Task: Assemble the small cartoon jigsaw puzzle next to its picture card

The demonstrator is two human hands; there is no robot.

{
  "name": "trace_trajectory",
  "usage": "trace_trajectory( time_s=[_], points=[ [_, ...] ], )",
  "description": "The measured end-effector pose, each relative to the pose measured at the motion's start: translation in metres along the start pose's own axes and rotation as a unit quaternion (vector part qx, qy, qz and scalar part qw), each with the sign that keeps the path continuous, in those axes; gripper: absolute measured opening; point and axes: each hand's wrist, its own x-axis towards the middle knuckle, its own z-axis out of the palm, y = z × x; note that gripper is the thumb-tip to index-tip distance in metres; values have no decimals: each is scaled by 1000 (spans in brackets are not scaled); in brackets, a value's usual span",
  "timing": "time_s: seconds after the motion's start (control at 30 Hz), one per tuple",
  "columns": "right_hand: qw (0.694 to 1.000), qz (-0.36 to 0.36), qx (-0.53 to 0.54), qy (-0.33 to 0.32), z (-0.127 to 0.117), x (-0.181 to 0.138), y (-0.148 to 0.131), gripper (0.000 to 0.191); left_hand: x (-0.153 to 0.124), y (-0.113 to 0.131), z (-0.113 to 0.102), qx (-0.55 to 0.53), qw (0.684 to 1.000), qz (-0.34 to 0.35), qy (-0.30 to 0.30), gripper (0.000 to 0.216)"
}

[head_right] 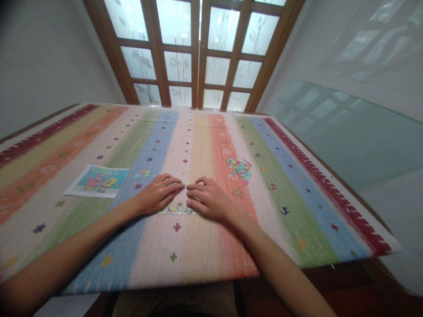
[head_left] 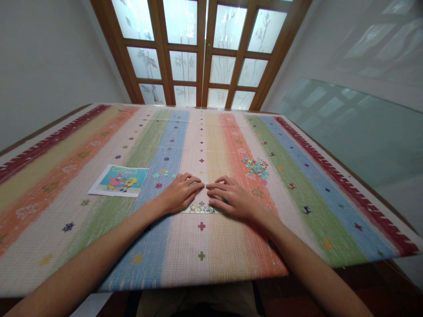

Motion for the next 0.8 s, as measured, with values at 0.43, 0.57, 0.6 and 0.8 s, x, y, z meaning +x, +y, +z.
trace_trajectory(
  time_s=[0.43, 0.57, 0.6, 0.8],
  points=[
    [1000, 4, 1, -2, -2, 0, 0, 29, 1, 2, -2, -41, 999, -29, -11, 31],
    [1000, 0, -4, -2, -2, 0, -2, 27, -1, 2, -2, -82, 994, -66, 7, 35],
    [1000, 2, -4, -2, -2, 0, -2, 26, -1, 1, -3, -91, 993, -73, 10, 37],
    [1000, 18, 3, -9, -4, 2, -6, 25, -4, -16, -19, -86, 991, -102, 27, 39]
  ],
)
